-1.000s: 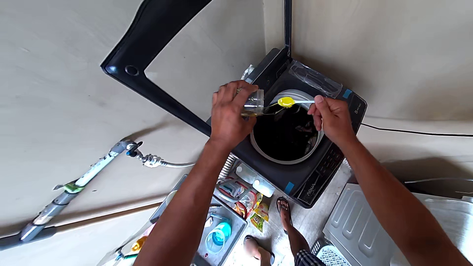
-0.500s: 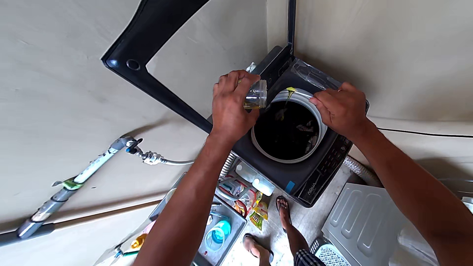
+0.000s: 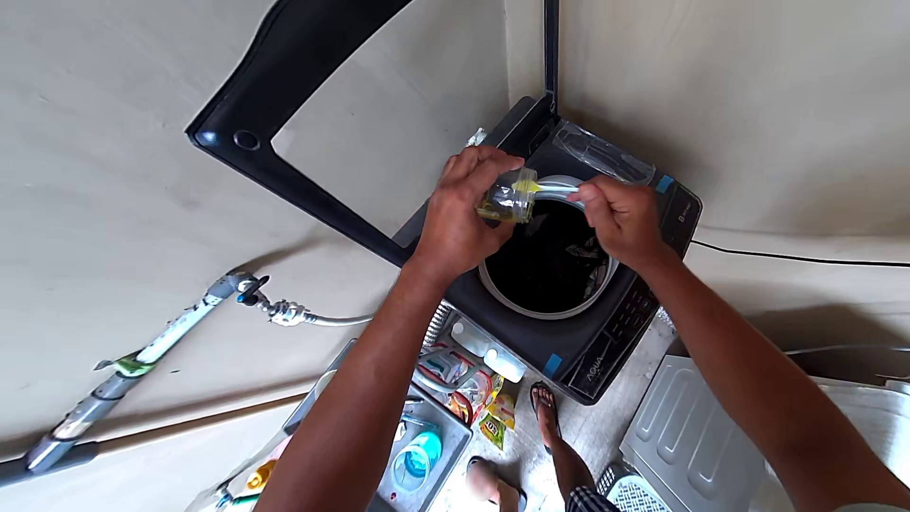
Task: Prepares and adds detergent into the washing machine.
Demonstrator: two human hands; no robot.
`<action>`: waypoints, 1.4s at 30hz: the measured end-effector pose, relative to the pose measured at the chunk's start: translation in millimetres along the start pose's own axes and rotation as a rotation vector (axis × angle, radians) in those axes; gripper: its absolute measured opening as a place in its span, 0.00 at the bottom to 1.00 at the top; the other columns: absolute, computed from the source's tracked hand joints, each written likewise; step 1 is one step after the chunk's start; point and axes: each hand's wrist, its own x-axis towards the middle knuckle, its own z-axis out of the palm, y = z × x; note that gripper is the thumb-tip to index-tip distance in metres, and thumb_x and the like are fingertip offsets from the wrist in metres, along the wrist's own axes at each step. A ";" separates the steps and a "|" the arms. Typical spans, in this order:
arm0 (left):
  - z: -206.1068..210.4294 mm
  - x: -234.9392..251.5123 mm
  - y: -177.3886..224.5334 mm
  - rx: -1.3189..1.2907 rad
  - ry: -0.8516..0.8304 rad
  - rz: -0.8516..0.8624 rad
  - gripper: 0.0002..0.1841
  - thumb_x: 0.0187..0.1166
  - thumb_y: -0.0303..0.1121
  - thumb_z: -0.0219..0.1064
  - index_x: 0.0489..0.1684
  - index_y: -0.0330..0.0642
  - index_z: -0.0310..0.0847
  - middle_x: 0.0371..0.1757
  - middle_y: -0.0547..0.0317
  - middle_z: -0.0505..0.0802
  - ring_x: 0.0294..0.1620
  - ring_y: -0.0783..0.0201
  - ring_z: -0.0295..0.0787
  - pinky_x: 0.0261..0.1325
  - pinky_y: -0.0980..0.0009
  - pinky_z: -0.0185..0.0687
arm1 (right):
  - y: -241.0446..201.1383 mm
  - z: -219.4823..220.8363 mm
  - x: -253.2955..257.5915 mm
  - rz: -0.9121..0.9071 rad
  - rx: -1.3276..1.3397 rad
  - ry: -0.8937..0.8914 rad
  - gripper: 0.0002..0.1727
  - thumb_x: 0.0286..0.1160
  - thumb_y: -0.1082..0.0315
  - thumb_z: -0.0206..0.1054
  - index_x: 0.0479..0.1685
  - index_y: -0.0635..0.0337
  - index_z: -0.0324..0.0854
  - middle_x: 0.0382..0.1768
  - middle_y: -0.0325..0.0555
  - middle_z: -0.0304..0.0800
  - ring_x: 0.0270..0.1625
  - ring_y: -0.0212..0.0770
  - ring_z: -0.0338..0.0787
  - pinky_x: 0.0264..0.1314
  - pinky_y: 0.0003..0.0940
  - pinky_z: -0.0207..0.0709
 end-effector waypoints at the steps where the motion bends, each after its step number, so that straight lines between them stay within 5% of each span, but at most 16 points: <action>1: 1.3 1.5 2.6 -0.012 -0.013 0.010 0.36 0.52 0.32 0.86 0.70 0.49 0.85 0.71 0.55 0.85 0.73 0.55 0.79 0.77 0.58 0.76 | 5.9 11.3 1.5 0.009 0.007 0.004 0.19 0.91 0.66 0.54 0.39 0.67 0.88 0.20 0.43 0.82 0.22 0.32 0.80 0.27 0.31 0.77; 5: 5.4 3.9 7.7 0.034 -0.034 0.036 0.35 0.53 0.31 0.84 0.70 0.50 0.86 0.70 0.54 0.86 0.73 0.53 0.78 0.77 0.58 0.74 | 15.8 37.6 -2.0 0.148 0.170 -0.017 0.20 0.92 0.66 0.54 0.33 0.66 0.85 0.15 0.38 0.75 0.18 0.29 0.73 0.22 0.27 0.69; 10: 13.8 1.4 6.5 0.193 -0.033 0.085 0.34 0.55 0.28 0.79 0.70 0.55 0.86 0.73 0.51 0.84 0.75 0.47 0.76 0.76 0.51 0.73 | -13.5 53.1 -25.6 0.685 0.681 -0.084 0.26 0.95 0.58 0.49 0.28 0.61 0.81 0.08 0.35 0.68 0.08 0.28 0.67 0.10 0.23 0.63; 14: 19.1 -0.8 0.1 0.239 0.003 0.162 0.30 0.59 0.27 0.75 0.69 0.54 0.86 0.72 0.48 0.85 0.76 0.43 0.76 0.75 0.48 0.73 | -27.8 60.9 -30.0 0.964 1.111 -0.048 0.25 0.94 0.55 0.49 0.24 0.57 0.76 0.07 0.30 0.59 0.08 0.27 0.61 0.14 0.22 0.64; 17: 16.6 -2.7 -3.7 0.235 0.006 0.182 0.31 0.60 0.27 0.74 0.70 0.54 0.85 0.73 0.48 0.84 0.78 0.43 0.74 0.76 0.47 0.71 | -28.3 62.0 -30.3 1.009 1.299 -0.044 0.25 0.94 0.54 0.49 0.23 0.53 0.74 0.08 0.29 0.57 0.09 0.27 0.61 0.17 0.22 0.66; 21: 3.0 -5.5 -8.5 0.240 -0.007 0.171 0.30 0.61 0.27 0.73 0.70 0.55 0.85 0.74 0.47 0.83 0.78 0.43 0.74 0.77 0.48 0.71 | -22.7 49.4 -31.9 0.954 1.286 -0.015 0.25 0.93 0.50 0.50 0.24 0.51 0.76 0.08 0.27 0.58 0.09 0.26 0.61 0.18 0.22 0.67; 24: -15.0 -6.7 -12.9 0.256 -0.014 0.154 0.30 0.62 0.29 0.74 0.71 0.55 0.85 0.74 0.47 0.83 0.77 0.43 0.74 0.77 0.47 0.70 | -14.6 24.7 -27.0 0.838 0.998 -0.004 0.24 0.95 0.54 0.45 0.29 0.53 0.79 0.08 0.27 0.63 0.11 0.27 0.65 0.20 0.25 0.70; 28: -34.1 -5.8 -18.4 0.275 -0.032 0.121 0.32 0.58 0.28 0.76 0.71 0.54 0.85 0.74 0.46 0.83 0.76 0.42 0.75 0.77 0.48 0.71 | -13.5 -10.4 -23.8 0.256 0.085 -0.030 0.21 0.93 0.65 0.50 0.38 0.65 0.87 0.16 0.36 0.76 0.17 0.28 0.74 0.20 0.25 0.71; 31: -39.6 -2.0 -19.2 0.258 -0.066 0.089 0.34 0.56 0.27 0.77 0.72 0.54 0.84 0.75 0.47 0.82 0.77 0.43 0.74 0.78 0.50 0.71 | -19.9 -24.0 -23.5 -0.105 -0.399 -0.067 0.18 0.91 0.63 0.56 0.39 0.65 0.88 0.25 0.51 0.89 0.26 0.46 0.85 0.32 0.43 0.74; 34: -38.3 2.1 -16.9 0.184 -0.083 0.052 0.35 0.56 0.28 0.79 0.72 0.53 0.84 0.76 0.47 0.81 0.77 0.44 0.75 0.78 0.51 0.72 | -23.1 -32.6 -21.1 -0.252 -0.535 -0.058 0.18 0.91 0.62 0.56 0.41 0.65 0.89 0.25 0.53 0.88 0.24 0.50 0.83 0.30 0.44 0.71; 42: -32.3 15.7 -17.9 0.098 -0.110 0.052 0.35 0.57 0.33 0.83 0.72 0.52 0.84 0.75 0.50 0.82 0.76 0.48 0.78 0.78 0.51 0.74 | -15.1 -57.4 -20.0 -0.293 -0.547 -0.112 0.17 0.91 0.61 0.57 0.47 0.63 0.89 0.28 0.52 0.90 0.26 0.49 0.84 0.32 0.43 0.71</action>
